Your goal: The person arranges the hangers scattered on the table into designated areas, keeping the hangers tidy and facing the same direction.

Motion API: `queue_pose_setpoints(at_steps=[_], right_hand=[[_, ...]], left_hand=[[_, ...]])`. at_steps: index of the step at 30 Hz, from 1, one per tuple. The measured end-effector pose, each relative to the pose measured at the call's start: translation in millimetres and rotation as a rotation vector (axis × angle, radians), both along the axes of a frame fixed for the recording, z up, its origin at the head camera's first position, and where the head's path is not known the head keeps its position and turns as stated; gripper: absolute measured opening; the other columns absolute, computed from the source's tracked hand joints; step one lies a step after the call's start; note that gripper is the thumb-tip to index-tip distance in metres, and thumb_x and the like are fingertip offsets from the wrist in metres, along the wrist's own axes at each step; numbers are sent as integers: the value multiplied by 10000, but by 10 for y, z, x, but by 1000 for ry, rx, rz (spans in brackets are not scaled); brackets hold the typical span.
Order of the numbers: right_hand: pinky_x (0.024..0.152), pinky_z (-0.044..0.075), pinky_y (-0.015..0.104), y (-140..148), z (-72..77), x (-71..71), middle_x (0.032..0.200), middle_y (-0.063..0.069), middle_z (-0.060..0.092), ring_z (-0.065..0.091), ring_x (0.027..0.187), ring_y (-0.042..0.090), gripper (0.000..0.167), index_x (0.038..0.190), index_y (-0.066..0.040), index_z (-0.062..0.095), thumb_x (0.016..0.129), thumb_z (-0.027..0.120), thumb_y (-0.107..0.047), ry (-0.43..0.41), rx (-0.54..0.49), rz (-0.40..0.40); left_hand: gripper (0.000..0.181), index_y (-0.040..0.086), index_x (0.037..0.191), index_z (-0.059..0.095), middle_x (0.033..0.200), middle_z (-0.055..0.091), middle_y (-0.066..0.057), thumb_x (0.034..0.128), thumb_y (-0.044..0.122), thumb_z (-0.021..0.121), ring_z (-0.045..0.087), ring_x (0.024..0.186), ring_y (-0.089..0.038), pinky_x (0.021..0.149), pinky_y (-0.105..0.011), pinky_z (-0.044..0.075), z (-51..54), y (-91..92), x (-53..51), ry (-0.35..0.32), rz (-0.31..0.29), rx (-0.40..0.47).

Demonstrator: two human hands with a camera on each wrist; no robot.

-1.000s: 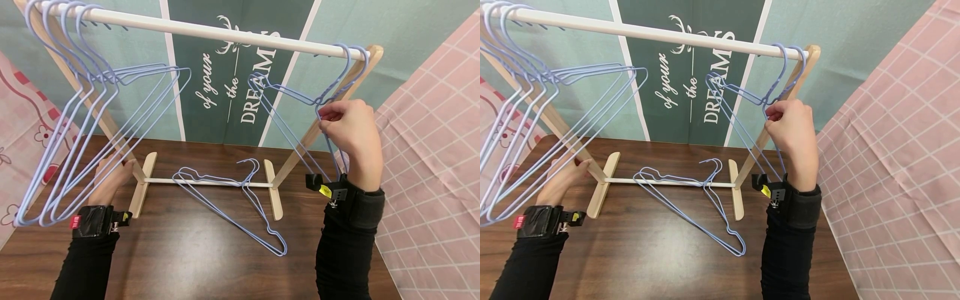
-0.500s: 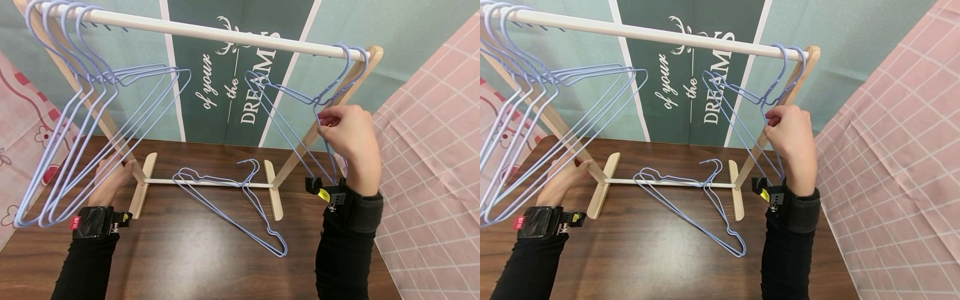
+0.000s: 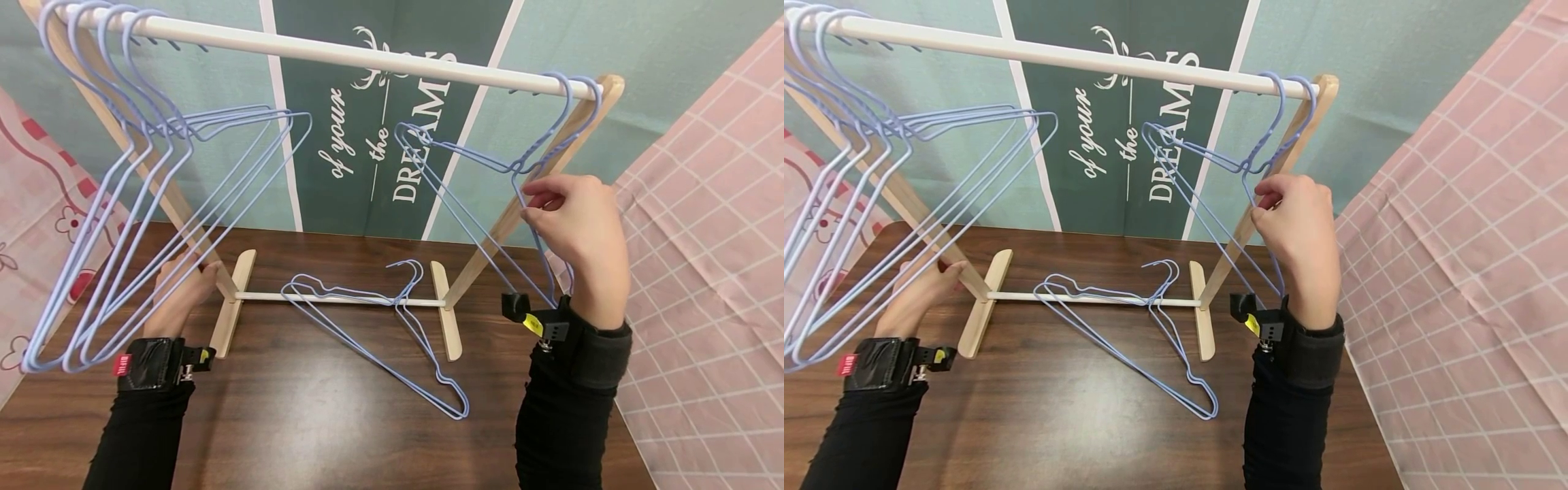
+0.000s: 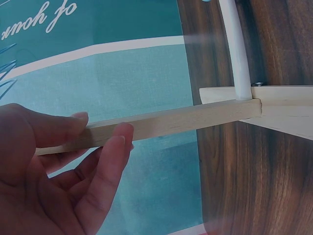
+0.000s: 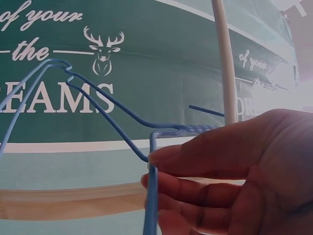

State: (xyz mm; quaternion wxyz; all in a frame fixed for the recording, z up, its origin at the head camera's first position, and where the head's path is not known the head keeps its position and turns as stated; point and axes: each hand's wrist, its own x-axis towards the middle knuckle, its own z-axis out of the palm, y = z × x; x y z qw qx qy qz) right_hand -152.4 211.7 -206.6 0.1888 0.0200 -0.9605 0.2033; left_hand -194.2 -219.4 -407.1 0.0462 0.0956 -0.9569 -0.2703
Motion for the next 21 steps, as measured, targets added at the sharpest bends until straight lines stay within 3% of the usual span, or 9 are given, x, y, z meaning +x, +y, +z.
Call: queue_pose_setpoints(at_steps=[14, 21], right_hand=[[599, 369, 196, -72, 8, 117, 860, 186, 635, 545, 704, 215, 207, 999, 26, 648, 815, 613, -63, 20, -8, 37], [572, 371, 133, -148, -29, 152, 828, 154, 644, 572, 691, 199, 203, 996, 17, 647, 802, 604, -25, 19, -2, 122]], left_hand=[[452, -64, 1104, 491, 884, 541, -321, 954, 351, 394, 537, 775, -486, 546, -459, 417, 6, 10, 17, -36, 2, 29], [361, -28, 957, 546, 816, 629, -244, 930, 323, 467, 580, 762, -444, 544, -411, 424, -1, 12, 5, 20, 19, 43]])
